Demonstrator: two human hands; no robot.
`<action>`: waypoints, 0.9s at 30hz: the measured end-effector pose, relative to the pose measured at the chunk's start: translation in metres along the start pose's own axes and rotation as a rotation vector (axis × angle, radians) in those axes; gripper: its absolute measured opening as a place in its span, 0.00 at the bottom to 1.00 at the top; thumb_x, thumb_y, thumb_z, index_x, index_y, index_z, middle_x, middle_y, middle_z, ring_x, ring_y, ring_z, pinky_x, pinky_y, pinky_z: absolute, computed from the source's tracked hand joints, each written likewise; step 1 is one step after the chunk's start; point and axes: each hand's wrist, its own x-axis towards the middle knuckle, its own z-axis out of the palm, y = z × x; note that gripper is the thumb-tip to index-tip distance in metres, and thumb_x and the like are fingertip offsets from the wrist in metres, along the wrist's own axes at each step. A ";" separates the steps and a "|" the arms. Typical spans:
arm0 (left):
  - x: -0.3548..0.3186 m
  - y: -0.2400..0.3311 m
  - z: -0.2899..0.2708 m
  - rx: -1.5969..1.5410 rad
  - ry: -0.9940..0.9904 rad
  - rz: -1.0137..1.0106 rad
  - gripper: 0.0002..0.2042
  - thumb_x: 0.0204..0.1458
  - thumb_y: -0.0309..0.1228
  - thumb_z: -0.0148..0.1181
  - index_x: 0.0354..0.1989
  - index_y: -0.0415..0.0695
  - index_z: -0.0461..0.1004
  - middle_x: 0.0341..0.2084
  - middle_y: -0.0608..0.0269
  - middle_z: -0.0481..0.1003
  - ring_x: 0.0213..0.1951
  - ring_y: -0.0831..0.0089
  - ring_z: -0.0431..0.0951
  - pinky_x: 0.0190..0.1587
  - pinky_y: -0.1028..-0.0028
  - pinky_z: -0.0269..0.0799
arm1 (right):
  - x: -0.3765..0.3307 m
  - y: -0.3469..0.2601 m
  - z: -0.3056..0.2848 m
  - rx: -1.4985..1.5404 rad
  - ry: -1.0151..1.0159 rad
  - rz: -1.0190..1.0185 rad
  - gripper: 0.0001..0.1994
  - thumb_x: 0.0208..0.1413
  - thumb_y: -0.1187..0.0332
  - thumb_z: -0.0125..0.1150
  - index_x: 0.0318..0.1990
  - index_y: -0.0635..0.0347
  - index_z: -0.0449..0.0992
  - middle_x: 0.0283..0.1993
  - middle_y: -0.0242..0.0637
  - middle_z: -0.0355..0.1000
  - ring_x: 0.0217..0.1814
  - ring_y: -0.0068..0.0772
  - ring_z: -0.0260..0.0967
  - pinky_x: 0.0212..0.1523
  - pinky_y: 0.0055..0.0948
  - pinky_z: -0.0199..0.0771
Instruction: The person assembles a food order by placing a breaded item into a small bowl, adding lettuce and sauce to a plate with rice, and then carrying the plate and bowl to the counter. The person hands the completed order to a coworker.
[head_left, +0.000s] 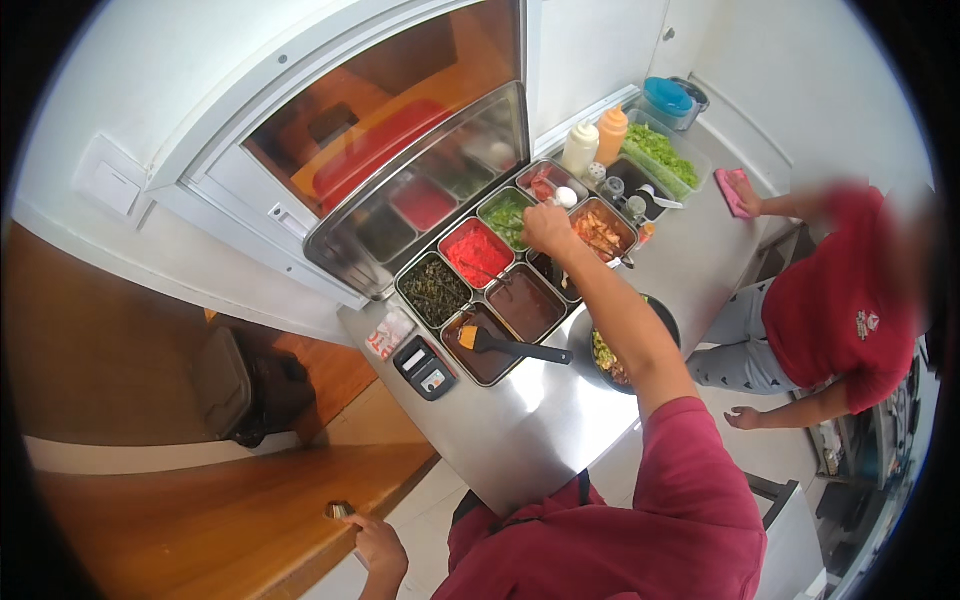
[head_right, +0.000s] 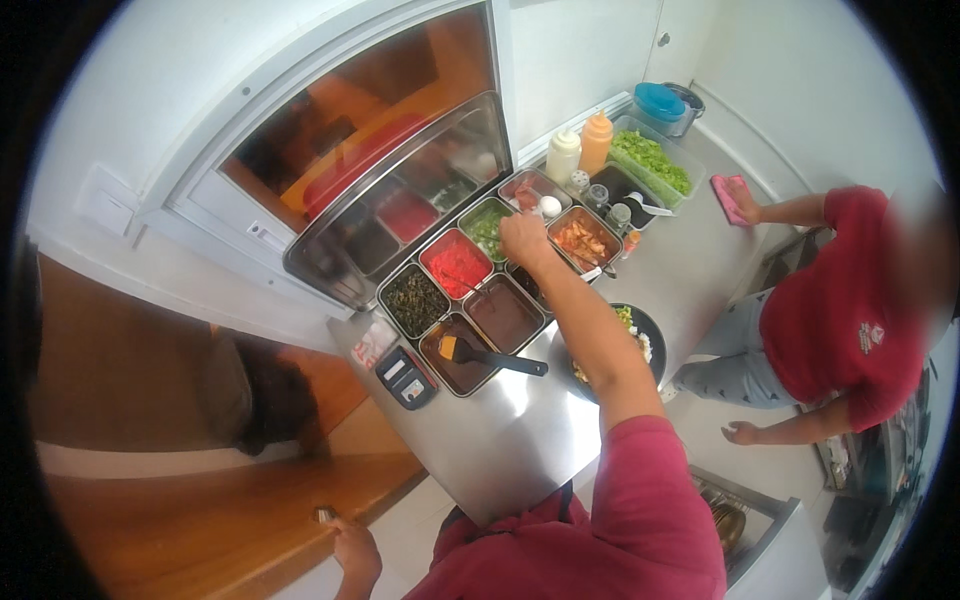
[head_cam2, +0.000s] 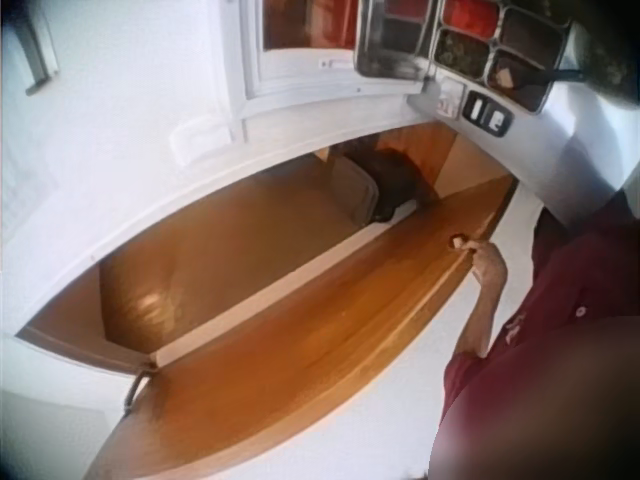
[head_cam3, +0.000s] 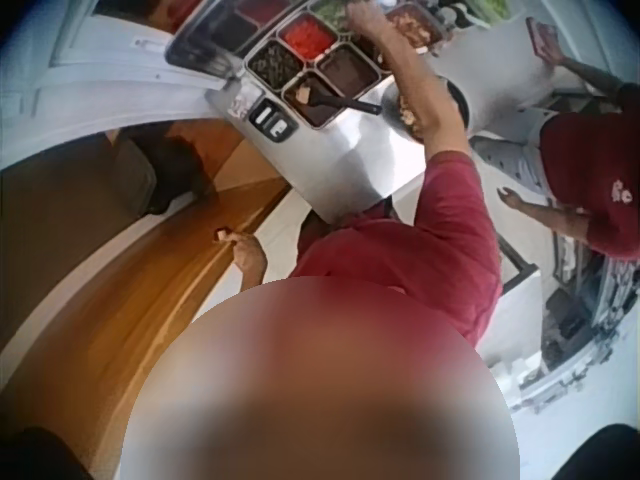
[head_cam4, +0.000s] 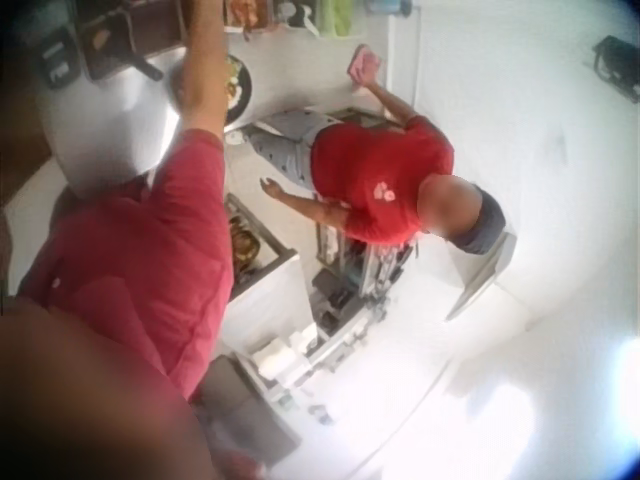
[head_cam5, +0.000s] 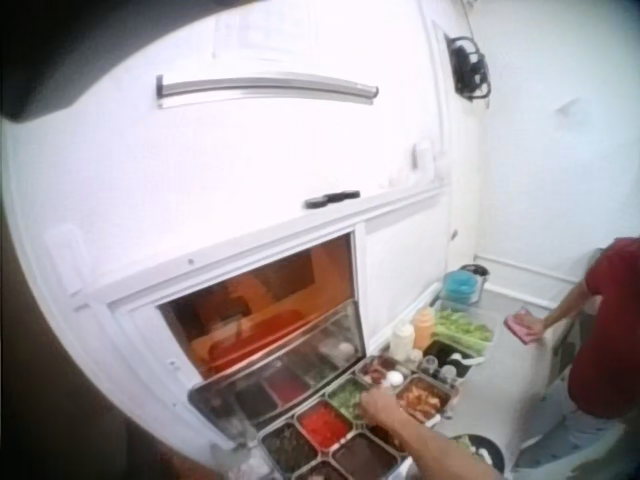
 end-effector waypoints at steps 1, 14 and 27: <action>-0.005 0.004 0.015 -0.020 -0.007 0.020 0.21 0.61 0.30 0.58 0.61 0.33 0.74 0.66 0.31 0.64 0.45 0.63 0.86 0.45 0.74 0.80 | 0.002 0.002 -0.007 -0.036 -0.005 -0.014 0.10 0.55 0.67 0.63 0.39 0.62 0.85 0.45 0.50 0.83 0.48 0.52 0.82 0.49 0.46 0.83; 0.001 0.045 0.152 -0.056 -0.487 0.281 0.20 0.61 0.44 0.56 0.59 0.55 0.81 0.61 0.64 0.78 0.63 0.57 0.77 0.65 0.40 0.67 | 0.014 0.021 0.003 -0.019 0.284 -0.008 0.08 0.58 0.73 0.58 0.37 0.62 0.84 0.51 0.50 0.79 0.50 0.51 0.80 0.45 0.47 0.83; 0.022 0.072 0.210 -0.131 -0.588 0.228 0.19 0.61 0.42 0.55 0.59 0.57 0.81 0.62 0.65 0.77 0.62 0.55 0.77 0.60 0.35 0.69 | -0.044 0.039 -0.020 0.117 0.328 0.042 0.09 0.63 0.64 0.61 0.44 0.57 0.81 0.45 0.46 0.78 0.46 0.54 0.79 0.44 0.52 0.79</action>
